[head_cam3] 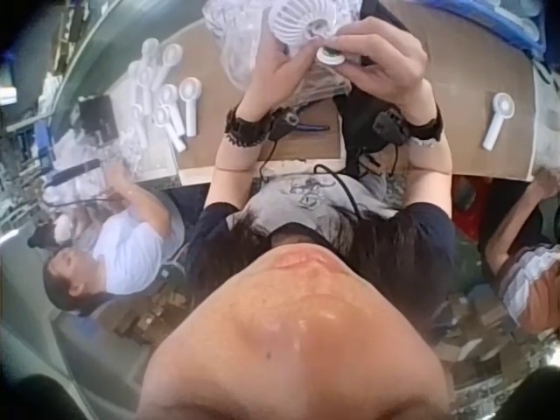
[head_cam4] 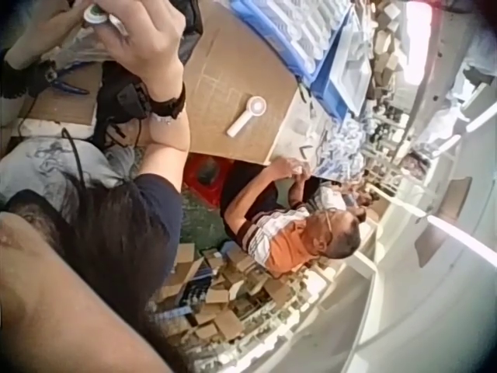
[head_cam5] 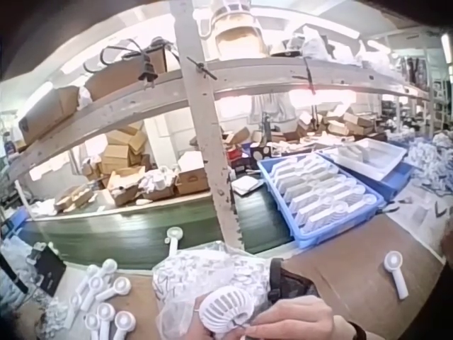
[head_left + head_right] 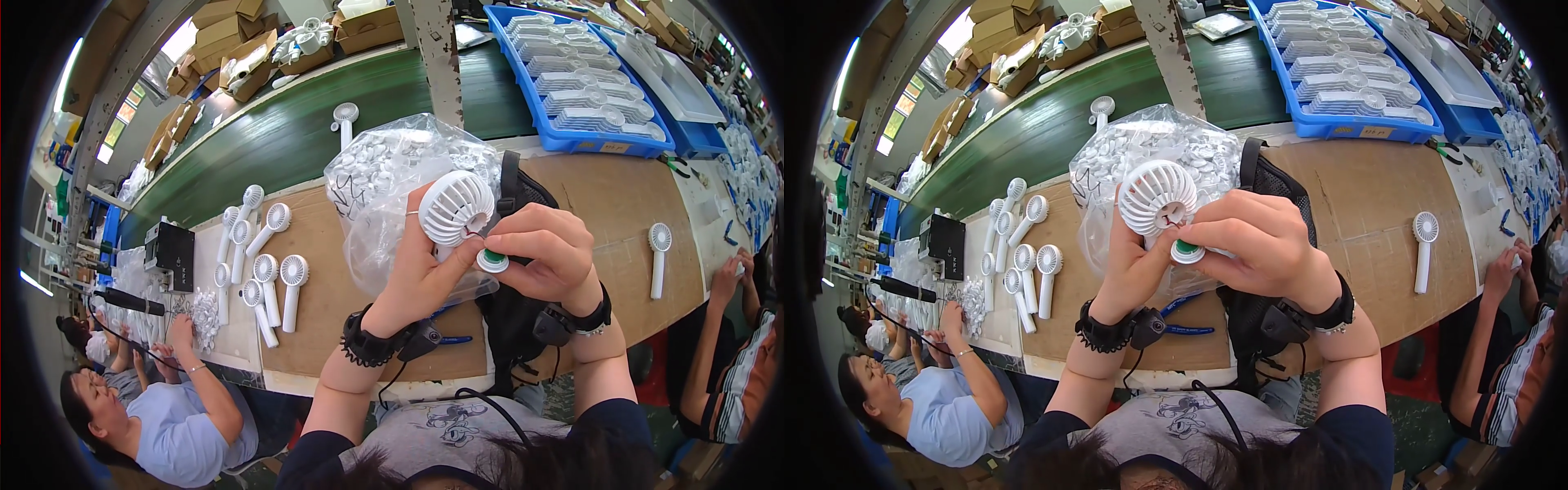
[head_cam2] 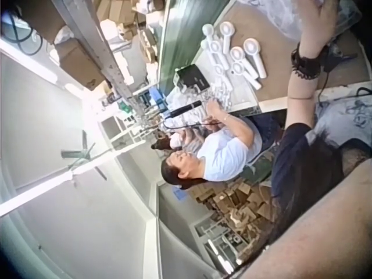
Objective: The person assembles a handheld fan by pressing a small circular cap onto the back of the fan head, then repeats the process with a second fan before setting both down.
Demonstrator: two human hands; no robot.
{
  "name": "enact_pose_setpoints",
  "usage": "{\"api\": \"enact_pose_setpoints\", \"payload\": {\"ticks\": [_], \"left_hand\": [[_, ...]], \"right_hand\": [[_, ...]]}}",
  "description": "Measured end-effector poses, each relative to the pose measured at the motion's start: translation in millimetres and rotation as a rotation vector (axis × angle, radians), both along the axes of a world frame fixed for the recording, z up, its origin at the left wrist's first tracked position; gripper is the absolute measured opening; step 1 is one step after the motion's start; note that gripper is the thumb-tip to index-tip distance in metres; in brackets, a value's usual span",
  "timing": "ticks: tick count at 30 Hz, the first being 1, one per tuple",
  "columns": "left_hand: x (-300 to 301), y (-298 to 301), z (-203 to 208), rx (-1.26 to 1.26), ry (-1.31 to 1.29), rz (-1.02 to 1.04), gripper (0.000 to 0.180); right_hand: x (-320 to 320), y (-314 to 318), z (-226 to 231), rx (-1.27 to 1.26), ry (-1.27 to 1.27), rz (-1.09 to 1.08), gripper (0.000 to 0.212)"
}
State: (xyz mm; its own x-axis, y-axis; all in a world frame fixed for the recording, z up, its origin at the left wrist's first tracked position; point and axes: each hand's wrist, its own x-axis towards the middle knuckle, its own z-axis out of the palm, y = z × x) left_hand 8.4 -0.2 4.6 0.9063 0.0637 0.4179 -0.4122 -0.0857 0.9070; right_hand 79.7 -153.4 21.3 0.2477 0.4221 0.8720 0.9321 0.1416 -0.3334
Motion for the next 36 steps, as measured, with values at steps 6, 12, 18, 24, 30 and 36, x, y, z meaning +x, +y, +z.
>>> {"api": "enact_pose_setpoints", "payload": {"ticks": [6,12,18,24,30,36], "left_hand": [[1.1,1.7,-0.3,0.006,0.044,-0.034,0.056],[1.1,0.8,-1.3,-0.012,0.034,-0.040,0.055],[-3.4,1.9,4.8,-0.130,0.186,-0.102,0.055],[-5.5,0.7,7.1,-0.157,0.195,-0.094,0.054],[-5.9,-0.6,9.9,-0.168,0.221,-0.136,0.053],[-3.4,2.8,7.8,-0.049,0.234,-0.129,0.053]], "right_hand": [[3.3,-0.5,0.5,-0.033,-0.076,0.029,0.027],[2.5,-0.5,-1.7,0.014,-0.075,0.035,0.027],[-0.8,0.5,-1.6,0.060,0.035,0.099,0.028],[-2.1,0.9,-5.2,0.050,0.078,0.127,0.028],[-3.1,1.6,-6.5,0.064,0.074,0.119,0.028],[-1.2,1.7,-4.6,0.036,0.026,0.119,0.028]]}}
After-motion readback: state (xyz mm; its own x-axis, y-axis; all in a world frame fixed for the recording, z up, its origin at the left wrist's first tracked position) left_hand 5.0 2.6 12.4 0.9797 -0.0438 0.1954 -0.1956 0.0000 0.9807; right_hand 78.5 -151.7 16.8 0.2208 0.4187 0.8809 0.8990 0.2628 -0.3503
